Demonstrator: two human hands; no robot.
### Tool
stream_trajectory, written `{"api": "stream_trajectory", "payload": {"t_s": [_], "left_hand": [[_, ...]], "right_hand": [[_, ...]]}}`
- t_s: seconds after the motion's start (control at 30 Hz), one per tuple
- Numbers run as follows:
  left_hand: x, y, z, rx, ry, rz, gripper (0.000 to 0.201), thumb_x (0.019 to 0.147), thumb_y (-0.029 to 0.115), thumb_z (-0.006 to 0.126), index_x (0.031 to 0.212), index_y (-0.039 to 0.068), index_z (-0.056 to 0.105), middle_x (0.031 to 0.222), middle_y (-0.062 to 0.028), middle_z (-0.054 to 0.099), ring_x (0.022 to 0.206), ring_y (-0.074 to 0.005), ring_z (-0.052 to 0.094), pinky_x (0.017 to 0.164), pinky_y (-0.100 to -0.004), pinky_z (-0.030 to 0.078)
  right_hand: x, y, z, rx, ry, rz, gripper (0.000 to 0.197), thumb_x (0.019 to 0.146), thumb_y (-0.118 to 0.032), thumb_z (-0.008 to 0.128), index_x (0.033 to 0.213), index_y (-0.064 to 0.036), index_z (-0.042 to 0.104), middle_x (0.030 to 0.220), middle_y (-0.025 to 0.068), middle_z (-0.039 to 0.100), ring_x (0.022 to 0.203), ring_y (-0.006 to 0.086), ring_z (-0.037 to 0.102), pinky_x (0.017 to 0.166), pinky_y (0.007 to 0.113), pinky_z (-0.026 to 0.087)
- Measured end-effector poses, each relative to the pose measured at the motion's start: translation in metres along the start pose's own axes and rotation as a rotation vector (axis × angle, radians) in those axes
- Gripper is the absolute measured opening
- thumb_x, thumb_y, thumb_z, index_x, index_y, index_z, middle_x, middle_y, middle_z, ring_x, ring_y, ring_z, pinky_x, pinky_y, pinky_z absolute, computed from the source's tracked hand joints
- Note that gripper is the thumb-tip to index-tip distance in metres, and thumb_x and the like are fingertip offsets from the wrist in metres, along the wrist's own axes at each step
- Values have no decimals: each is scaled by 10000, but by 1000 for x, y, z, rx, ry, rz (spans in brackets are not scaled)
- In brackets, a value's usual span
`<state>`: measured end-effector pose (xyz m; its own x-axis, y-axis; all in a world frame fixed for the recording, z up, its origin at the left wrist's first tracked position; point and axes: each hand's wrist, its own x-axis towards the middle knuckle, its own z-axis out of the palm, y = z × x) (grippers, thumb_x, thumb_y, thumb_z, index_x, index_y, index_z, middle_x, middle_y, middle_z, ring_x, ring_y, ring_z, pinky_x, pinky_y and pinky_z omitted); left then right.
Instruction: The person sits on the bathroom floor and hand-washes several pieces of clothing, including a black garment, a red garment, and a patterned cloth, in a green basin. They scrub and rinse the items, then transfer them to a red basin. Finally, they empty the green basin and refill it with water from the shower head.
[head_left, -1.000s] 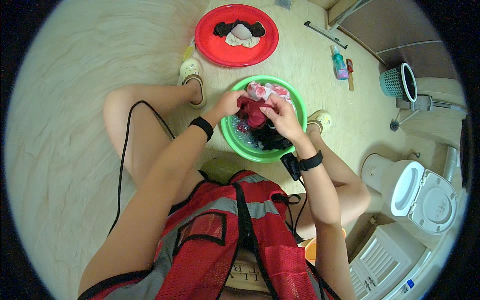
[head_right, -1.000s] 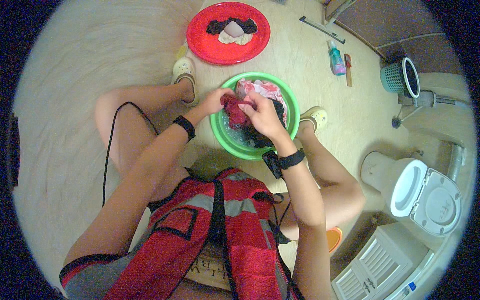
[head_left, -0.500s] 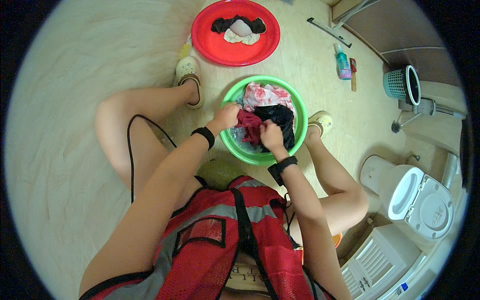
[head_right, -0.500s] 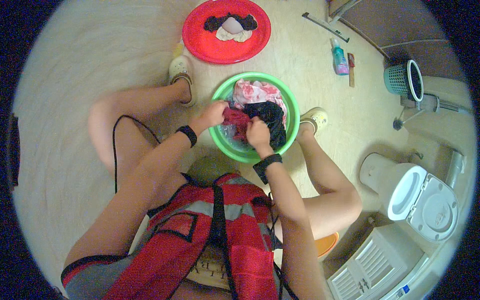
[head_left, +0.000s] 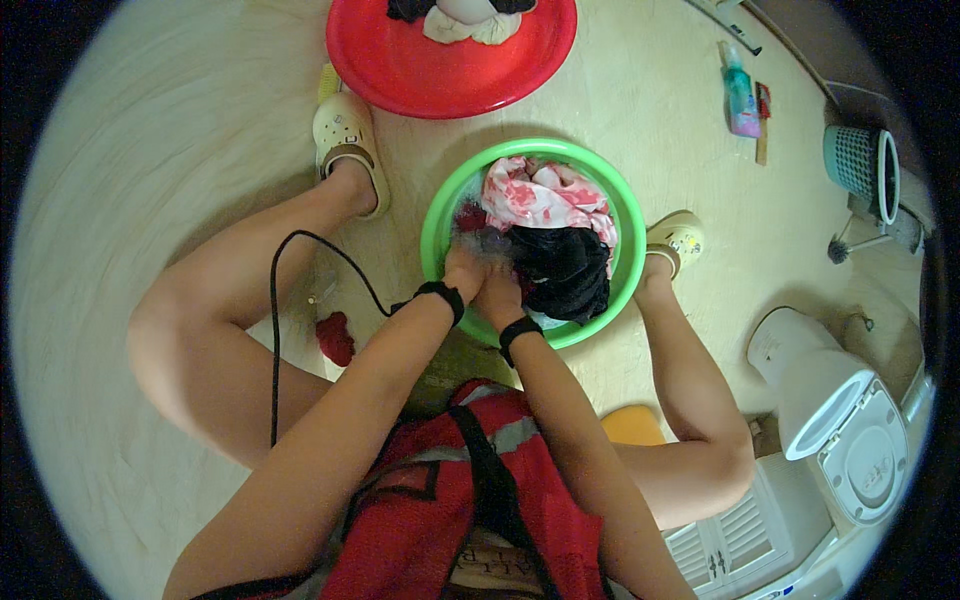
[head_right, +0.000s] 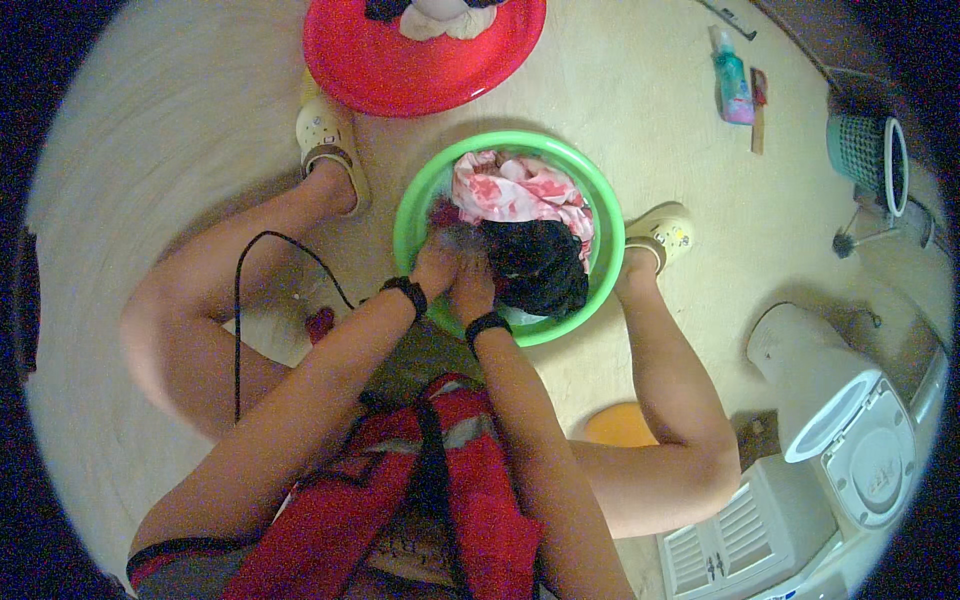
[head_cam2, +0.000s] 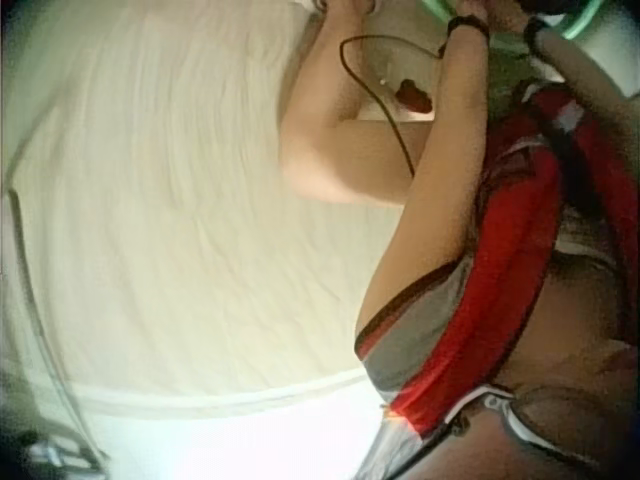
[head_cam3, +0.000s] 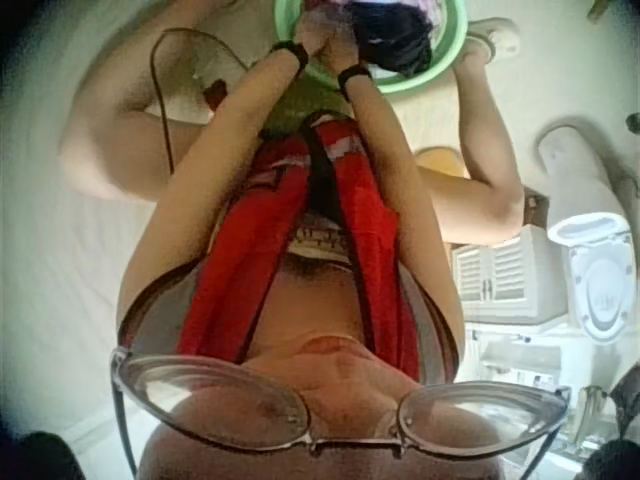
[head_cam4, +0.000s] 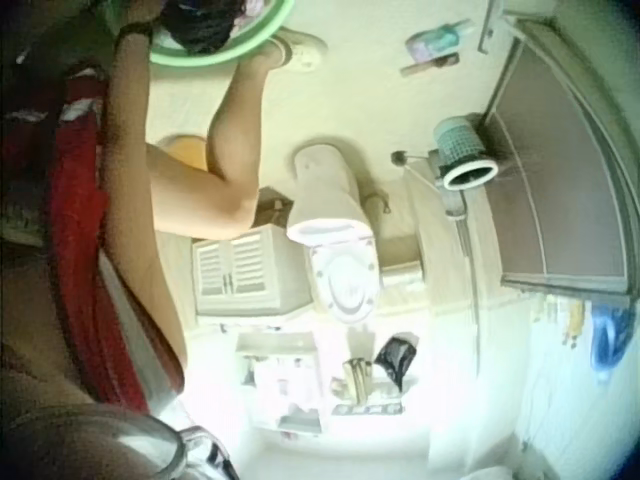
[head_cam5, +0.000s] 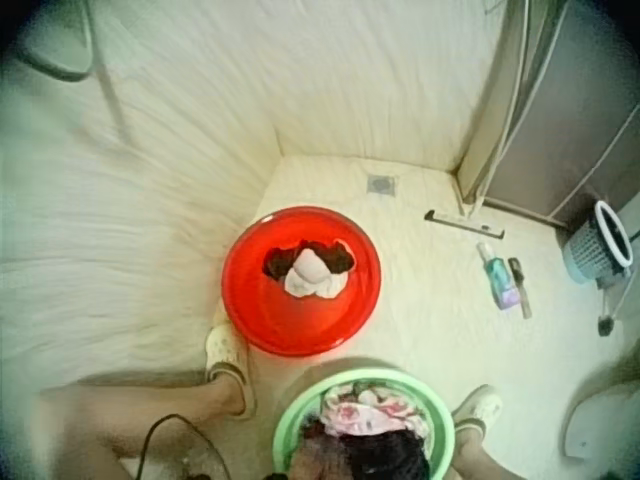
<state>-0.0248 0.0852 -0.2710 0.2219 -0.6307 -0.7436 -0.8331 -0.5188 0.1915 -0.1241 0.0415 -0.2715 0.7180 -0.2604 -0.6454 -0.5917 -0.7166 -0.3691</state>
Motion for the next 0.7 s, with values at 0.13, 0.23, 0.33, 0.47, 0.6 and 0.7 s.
{"api": "stream_trajectory", "payload": {"t_s": [0.13,0.23,0.33,0.47,0.6,0.7], "left_hand": [[12,-8,-1,28,105,75,173,804,135,515,849,108,680,922,-77,656,864,-222,628,675,-333,504],[6,-10,-52,78,6,114,162,786,118,529,839,87,679,900,-91,656,855,-227,632,679,-343,509],[3,-21,-73,-4,-20,99,172,784,121,530,863,56,668,916,-120,644,895,-250,617,726,-354,499],[-9,-24,-33,96,193,131,273,822,166,493,1033,44,614,1138,-172,540,1101,-330,487,933,-416,376],[-23,-2,-13,313,123,141,381,858,196,449,1208,62,514,1335,-157,370,1232,-390,313,1051,-461,195],[-11,-4,3,281,126,142,366,859,181,453,1201,79,532,1310,-125,424,1213,-331,367,1032,-428,234]], "right_hand": [[11,-3,-4,248,36,103,402,813,-188,521,1145,30,456,1153,201,489,1059,329,502,828,394,461],[19,-8,-26,119,-84,121,320,808,-142,515,1073,36,496,1024,195,564,898,308,590,710,336,512],[14,-14,-66,-67,-125,78,336,792,-94,508,1091,57,482,1065,199,551,906,277,594,660,284,523],[-18,-15,-53,-233,227,-33,447,781,-70,484,1188,100,410,1294,236,381,1122,276,482,757,320,508],[-44,5,-4,-227,346,-172,492,800,-81,444,1271,38,363,1395,177,237,1224,273,356,840,376,470],[-37,21,19,-171,291,-192,427,811,-117,445,1231,-40,429,1310,101,397,1143,275,431,733,409,513]]}}
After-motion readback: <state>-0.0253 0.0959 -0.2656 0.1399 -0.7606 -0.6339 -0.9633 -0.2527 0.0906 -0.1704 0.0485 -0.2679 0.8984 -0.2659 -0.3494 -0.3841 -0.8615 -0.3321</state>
